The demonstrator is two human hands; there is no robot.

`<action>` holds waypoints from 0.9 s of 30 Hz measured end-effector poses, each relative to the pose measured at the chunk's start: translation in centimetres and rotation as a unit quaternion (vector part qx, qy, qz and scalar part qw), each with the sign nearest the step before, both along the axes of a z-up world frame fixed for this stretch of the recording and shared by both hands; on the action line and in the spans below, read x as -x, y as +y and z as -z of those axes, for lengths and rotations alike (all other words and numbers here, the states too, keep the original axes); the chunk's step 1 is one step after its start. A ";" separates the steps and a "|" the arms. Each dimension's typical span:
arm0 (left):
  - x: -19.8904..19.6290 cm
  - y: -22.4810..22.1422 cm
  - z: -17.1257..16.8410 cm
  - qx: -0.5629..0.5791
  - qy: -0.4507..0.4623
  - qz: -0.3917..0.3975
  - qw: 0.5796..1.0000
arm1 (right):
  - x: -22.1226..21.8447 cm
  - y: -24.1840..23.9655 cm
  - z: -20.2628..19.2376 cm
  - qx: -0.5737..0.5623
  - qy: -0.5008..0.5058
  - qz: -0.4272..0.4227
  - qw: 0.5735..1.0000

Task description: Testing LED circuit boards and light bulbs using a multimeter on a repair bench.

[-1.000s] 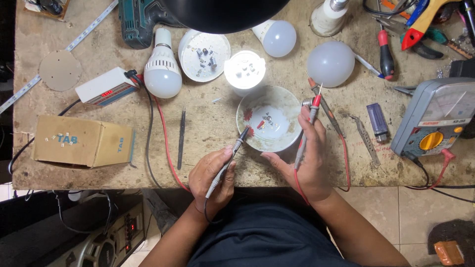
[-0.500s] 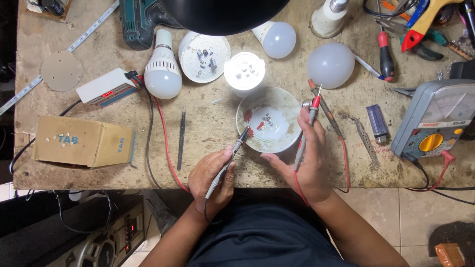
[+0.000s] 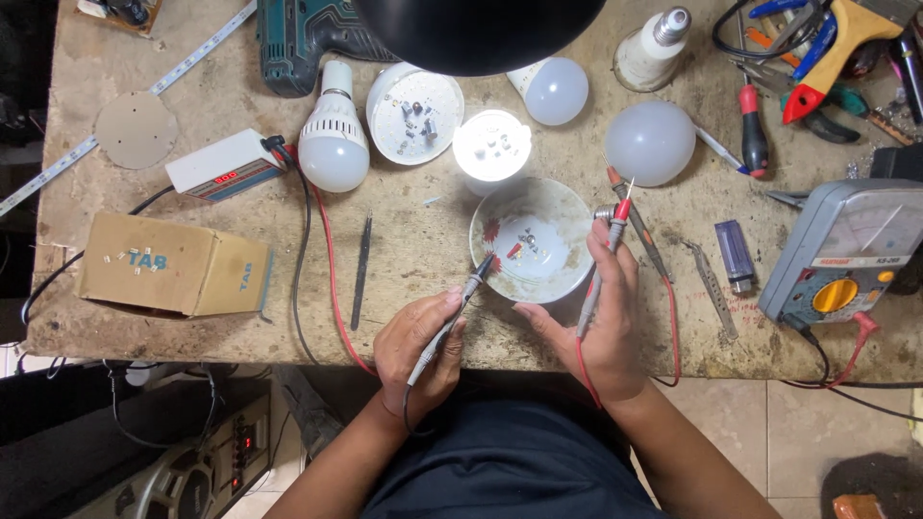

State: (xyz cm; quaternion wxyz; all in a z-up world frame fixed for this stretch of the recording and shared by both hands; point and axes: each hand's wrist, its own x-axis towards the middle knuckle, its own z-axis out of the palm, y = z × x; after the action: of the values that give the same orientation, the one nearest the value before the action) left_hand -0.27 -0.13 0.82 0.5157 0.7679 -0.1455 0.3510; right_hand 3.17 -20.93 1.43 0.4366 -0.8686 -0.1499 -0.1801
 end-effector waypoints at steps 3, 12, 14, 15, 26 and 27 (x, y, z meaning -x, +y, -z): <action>0.0 0.0 0.2 -0.003 -0.002 -0.002 1.000 | 0.0 -0.1 0.1 0.008 0.001 0.003 1.000; -0.1 0.1 -1.0 -0.003 -0.010 -0.012 1.000 | 0.0 0.1 0.5 0.029 -0.010 0.006 1.000; 0.5 0.5 -0.8 -0.028 0.006 -0.012 1.000 | 0.4 0.2 -0.1 0.045 -0.012 -0.004 0.999; 0.8 0.8 -0.6 -0.050 0.029 0.000 0.998 | 0.5 0.4 -0.4 0.063 -0.009 -0.002 0.998; 1.3 1.5 -1.4 -0.038 0.015 0.003 0.999 | 1.0 1.3 -0.4 0.050 -0.029 0.008 0.998; 1.3 1.4 -1.4 -0.032 0.023 0.004 0.999 | 1.1 1.3 -0.2 0.050 -0.019 0.027 0.998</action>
State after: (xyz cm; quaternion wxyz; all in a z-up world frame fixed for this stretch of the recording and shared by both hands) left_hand -1.58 1.32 2.18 0.4954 0.7913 -0.1477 0.3264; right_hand 2.11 -19.60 1.63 0.3849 -0.8893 -0.1437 -0.2010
